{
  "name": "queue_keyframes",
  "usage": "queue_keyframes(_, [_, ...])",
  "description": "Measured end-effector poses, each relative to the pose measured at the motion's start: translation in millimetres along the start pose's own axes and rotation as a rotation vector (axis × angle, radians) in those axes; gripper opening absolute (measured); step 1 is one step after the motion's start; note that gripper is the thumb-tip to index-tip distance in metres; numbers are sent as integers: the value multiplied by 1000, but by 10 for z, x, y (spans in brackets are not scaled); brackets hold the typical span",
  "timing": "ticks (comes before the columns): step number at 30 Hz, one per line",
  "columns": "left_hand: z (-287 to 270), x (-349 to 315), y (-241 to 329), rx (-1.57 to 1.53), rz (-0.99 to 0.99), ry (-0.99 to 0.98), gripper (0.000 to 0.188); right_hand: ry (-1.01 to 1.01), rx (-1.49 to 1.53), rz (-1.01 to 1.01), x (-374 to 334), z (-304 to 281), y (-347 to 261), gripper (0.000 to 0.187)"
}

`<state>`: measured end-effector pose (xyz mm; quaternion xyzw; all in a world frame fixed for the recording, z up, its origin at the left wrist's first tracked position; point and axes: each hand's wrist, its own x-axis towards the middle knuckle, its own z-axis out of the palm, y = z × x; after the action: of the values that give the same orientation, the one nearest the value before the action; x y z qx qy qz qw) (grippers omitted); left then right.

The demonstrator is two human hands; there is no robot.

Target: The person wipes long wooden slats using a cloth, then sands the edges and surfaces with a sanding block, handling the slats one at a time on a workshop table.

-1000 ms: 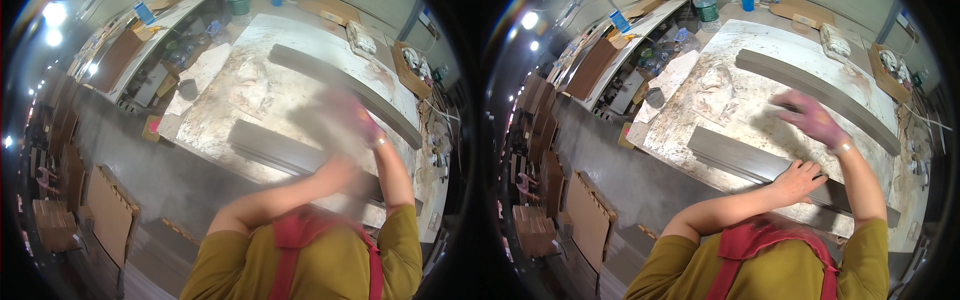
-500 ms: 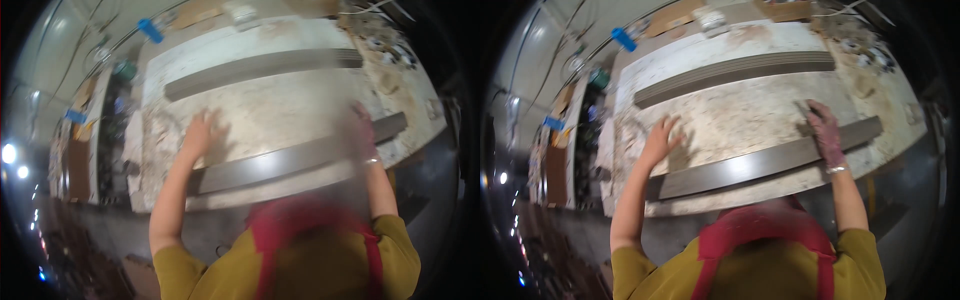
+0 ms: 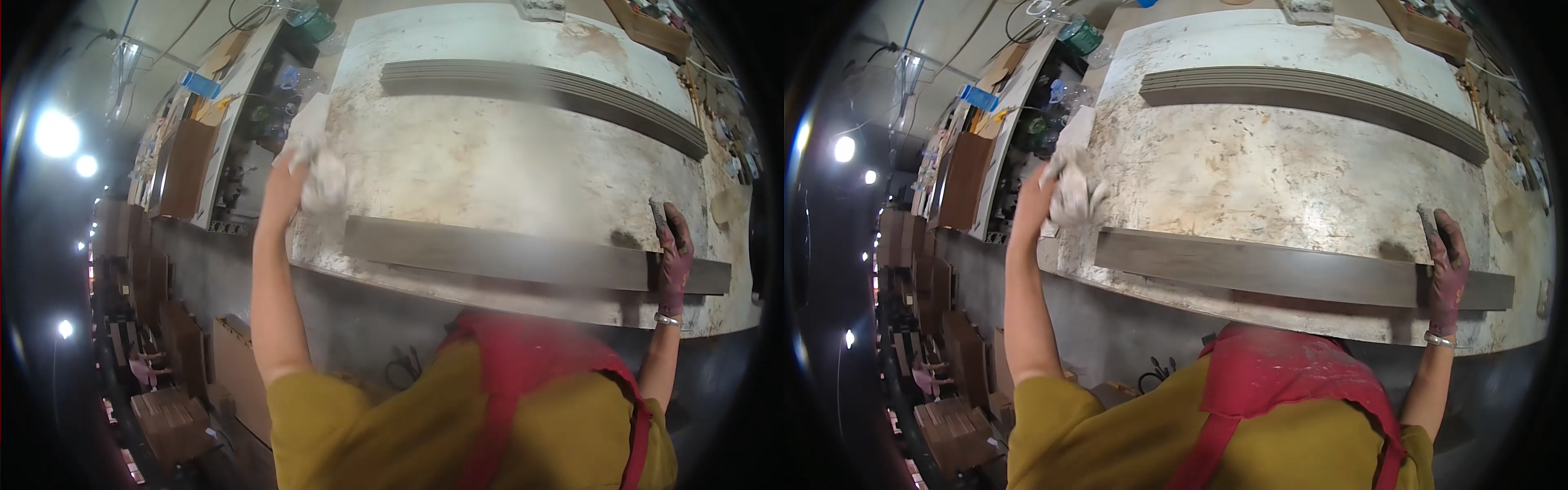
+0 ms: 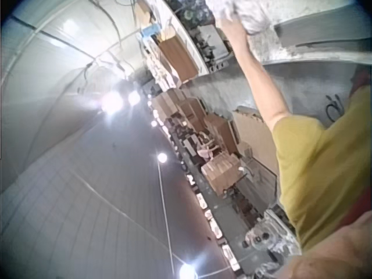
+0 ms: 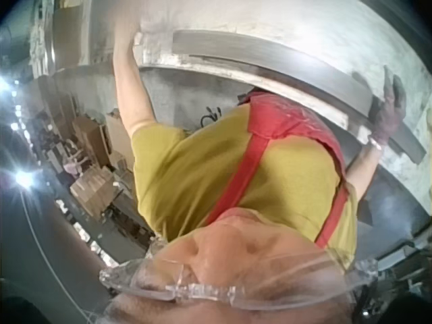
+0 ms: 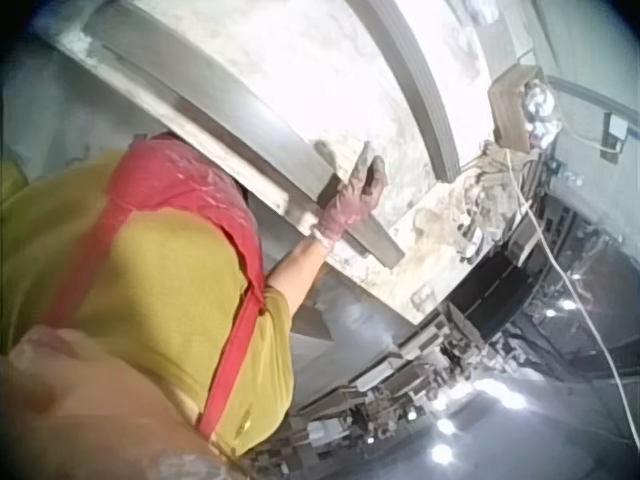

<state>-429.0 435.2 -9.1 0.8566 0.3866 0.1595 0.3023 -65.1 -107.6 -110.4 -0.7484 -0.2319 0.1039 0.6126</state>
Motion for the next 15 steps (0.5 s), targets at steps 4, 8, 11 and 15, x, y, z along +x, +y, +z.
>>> queue_keyframes(4, [727, -982, -130, 180, 153, -19, 33, -46, 1, -43, 23, 32, -28, 41])
queue_keyframes(8, [738, -1065, -657, 102, -26, 181, 31, -14, -64, 15, 76, 59, -26, 44])
queue_keyframes(11, [465, -1032, -1171, 146, -83, 421, 30, -14, -5, -39, 39, 83, -141, 43])
queue_keyframes(15, [705, -933, -445, 198, -57, 153, 36, 18, -45, -33, 11, 47, -54, 41])
